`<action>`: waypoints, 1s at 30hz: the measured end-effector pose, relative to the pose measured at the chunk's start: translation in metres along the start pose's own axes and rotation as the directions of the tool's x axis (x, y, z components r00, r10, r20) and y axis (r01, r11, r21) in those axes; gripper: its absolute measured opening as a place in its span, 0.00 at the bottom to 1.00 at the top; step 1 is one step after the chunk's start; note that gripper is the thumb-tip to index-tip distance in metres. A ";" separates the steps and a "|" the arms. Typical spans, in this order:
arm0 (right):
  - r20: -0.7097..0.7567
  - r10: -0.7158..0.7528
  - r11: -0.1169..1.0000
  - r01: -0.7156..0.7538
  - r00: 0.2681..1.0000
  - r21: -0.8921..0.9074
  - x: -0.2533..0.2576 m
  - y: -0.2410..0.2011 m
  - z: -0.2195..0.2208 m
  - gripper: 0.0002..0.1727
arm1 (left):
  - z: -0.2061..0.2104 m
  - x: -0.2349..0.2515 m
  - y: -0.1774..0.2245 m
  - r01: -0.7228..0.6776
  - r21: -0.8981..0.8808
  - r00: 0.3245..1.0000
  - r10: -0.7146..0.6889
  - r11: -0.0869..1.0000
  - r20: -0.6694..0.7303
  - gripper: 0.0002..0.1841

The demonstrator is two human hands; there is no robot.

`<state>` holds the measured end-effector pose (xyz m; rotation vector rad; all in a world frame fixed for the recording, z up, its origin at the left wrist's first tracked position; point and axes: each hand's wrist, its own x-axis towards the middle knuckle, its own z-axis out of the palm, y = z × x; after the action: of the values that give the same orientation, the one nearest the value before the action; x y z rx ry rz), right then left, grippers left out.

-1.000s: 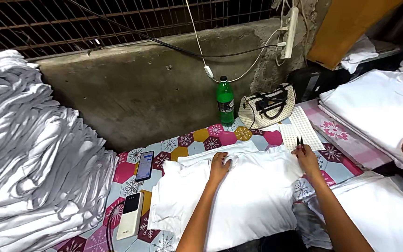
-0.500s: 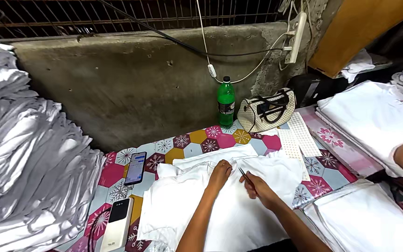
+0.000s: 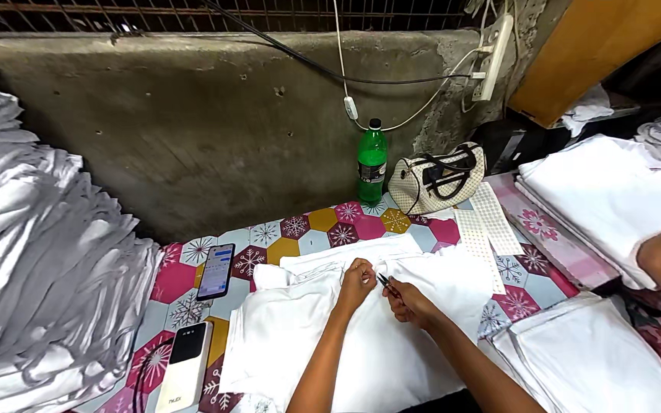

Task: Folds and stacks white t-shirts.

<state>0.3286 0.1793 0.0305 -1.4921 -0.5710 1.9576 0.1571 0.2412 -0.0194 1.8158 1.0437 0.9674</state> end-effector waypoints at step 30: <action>-0.559 -0.612 0.621 -0.097 0.560 -0.777 -0.037 -0.050 -0.217 0.29 | -0.126 -0.051 0.022 0.154 0.335 0.988 -0.136 0.930 -0.077 0.31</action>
<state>0.5544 0.1857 0.0298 -2.3532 -1.1741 0.5412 0.0327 0.2218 0.0368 1.9613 1.4290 0.7842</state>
